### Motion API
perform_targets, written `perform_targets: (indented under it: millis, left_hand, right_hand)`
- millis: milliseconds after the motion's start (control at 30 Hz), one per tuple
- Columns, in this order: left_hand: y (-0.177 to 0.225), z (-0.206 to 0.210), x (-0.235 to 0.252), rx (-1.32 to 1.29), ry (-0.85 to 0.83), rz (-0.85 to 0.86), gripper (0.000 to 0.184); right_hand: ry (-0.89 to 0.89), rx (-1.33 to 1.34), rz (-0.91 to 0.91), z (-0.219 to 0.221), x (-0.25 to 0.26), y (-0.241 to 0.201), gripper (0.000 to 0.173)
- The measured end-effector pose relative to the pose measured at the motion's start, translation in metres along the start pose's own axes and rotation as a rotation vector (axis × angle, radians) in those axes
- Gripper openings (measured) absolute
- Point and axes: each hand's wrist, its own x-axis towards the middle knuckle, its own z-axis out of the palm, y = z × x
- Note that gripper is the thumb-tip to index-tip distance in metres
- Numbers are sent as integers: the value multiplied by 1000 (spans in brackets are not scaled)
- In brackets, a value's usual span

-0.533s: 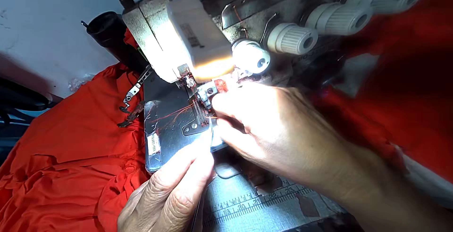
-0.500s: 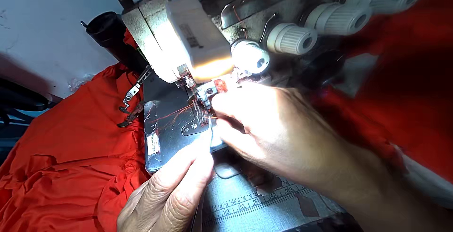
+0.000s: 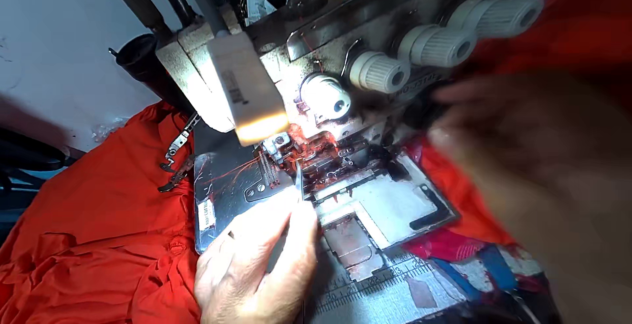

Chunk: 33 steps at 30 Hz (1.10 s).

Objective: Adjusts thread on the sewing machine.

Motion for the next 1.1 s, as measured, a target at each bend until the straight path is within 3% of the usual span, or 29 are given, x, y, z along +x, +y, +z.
perform_targets:
  millis: [100, 233, 333, 433, 567, 700, 767, 800, 867, 900, 933, 967, 1000, 1033, 1100]
  left_hand:
    - [-4, 8, 3, 28, 37, 58, 11]
    - [-4, 12, 14, 55, 4, 91, 14]
    - [-3, 13, 18, 75, -20, 99, 15]
    - [-3, 14, 19, 91, -29, 114, 16]
    - [-3, 15, 19, 107, -25, 126, 16]
    - [-2, 14, 21, 161, -75, 140, 17]
    - [-2, 15, 22, 181, -86, 154, 17]
    - [-2, 15, 23, 185, -92, 159, 17]
    - [-2, 14, 24, 182, -106, 160, 16]
    - [-1, 13, 25, 184, -113, 160, 16]
    - [-1, 12, 25, 190, -119, 161, 16]
    - [0, 12, 25, 200, -122, 163, 16]
    - [0, 12, 24, 207, -117, 162, 16]
    - [0, 13, 24, 210, -112, 159, 16]
    - [2, 14, 24, 208, -102, 144, 16]
  right_hand:
    - [145, 14, 108, -33, 14, 34, 32]
    - [17, -129, 284, -54, 61, 72, 29]
    - [-170, -4, 553, -33, 81, 63, 27]
    - [-195, 320, 780, -15, 88, 66, 23]
    - [-226, 505, 858, -20, 92, 70, 23]
    - [-221, 390, 983, -18, 102, 61, 27]
    - [-271, 282, 971, -15, 107, 62, 41]
    - [-327, 345, 861, -15, 105, 76, 45]
    - [-499, 821, 339, -4, 102, 160, 47]
    - [-554, 940, 205, 4, 107, 181, 47]
    - [-489, 908, 284, 1, 106, 166, 47]
    - [-490, 626, 594, -18, 109, 118, 45]
    - [-480, 415, 780, -25, 113, 87, 42]
    - [-486, 349, 823, -30, 114, 75, 37]
    - [-523, 449, 713, -36, 108, 88, 26]
